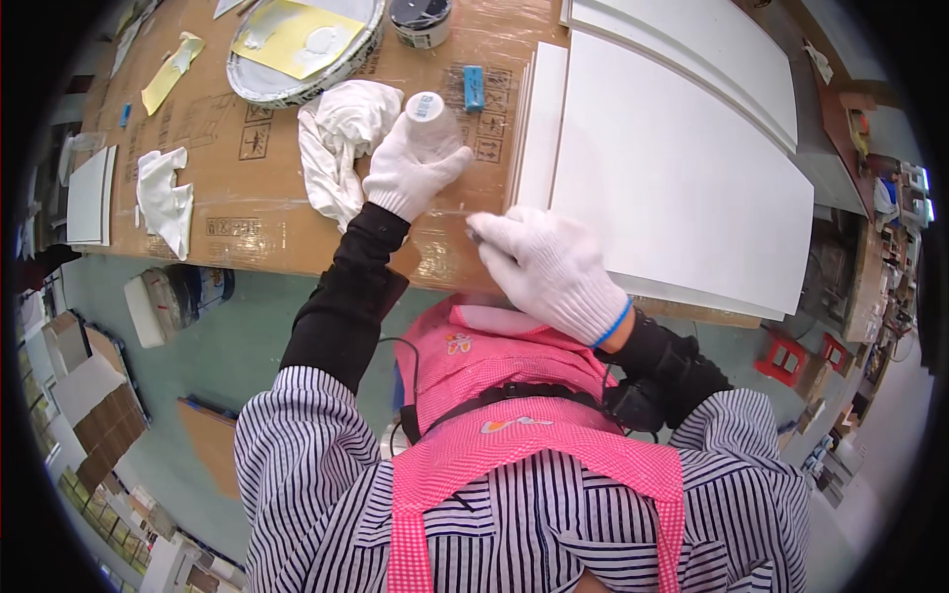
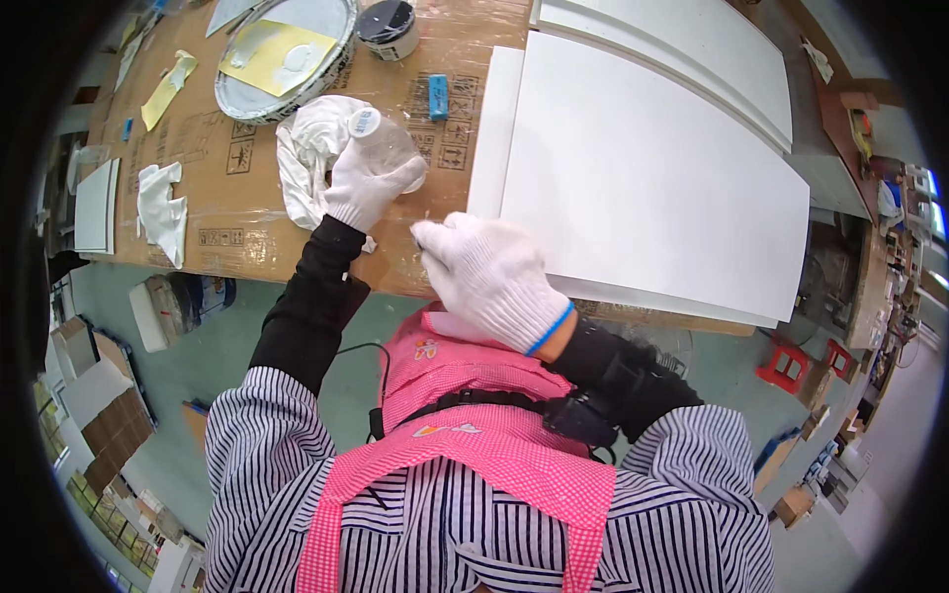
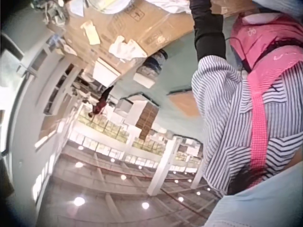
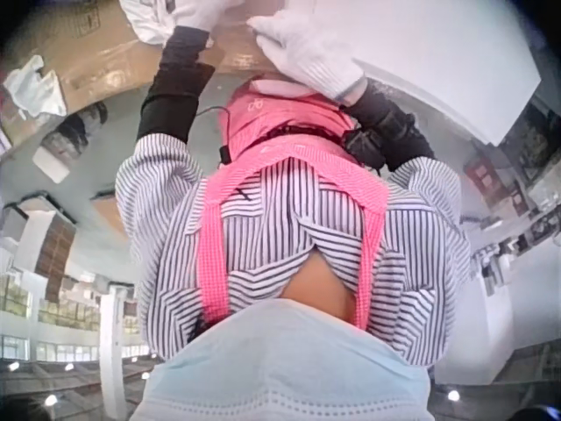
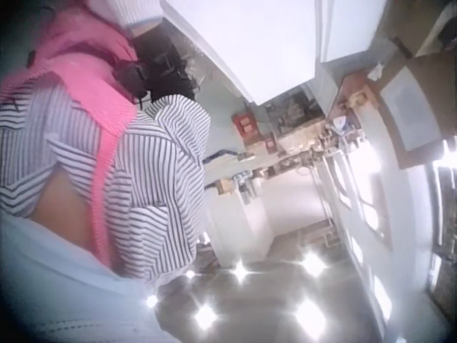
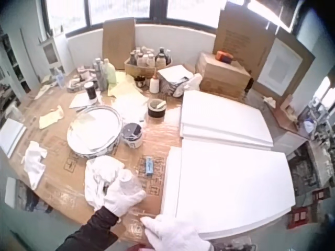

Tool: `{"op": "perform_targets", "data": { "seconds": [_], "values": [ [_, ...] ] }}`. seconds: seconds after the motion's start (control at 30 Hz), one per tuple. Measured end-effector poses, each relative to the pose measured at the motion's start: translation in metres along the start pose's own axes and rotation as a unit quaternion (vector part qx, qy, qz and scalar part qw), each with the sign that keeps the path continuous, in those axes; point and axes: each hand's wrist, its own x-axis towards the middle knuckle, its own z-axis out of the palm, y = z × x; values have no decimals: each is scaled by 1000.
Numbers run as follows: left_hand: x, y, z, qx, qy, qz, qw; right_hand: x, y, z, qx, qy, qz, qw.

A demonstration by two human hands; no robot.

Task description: Scraping excess glue or material from furniture panels using a utility knife and wiping them clean.

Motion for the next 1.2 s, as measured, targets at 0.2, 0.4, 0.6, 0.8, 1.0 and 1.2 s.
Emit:
{"op": "perform_targets", "data": {
  "seconds": [0.2, 0.4, 0.6, 0.8, 1.0, 1.2],
  "values": [
    [-11, -10, -62, -146, 105, 31, 983, 50, 8, 39, -183, -11, 61, 981],
    [-44, 42, -75, -157, 128, 5, 979, 74, -25, 29, 13, 119, -9, 993],
    [-31, 13, -85, -37, 270, 62, 960, 91, -31, 60, -162, -107, 76, 978],
    [-7, -67, -163, -170, 429, 19, 887, 177, -53, 137, -69, 95, 72, 990],
    [3, -100, -165, -69, 446, 21, 892, 230, -18, 187, -113, -97, 51, 988],
    [22, -121, -186, -698, 179, -64, 690, 180, -75, 65, 345, 164, 188, 905]
  ]
}}
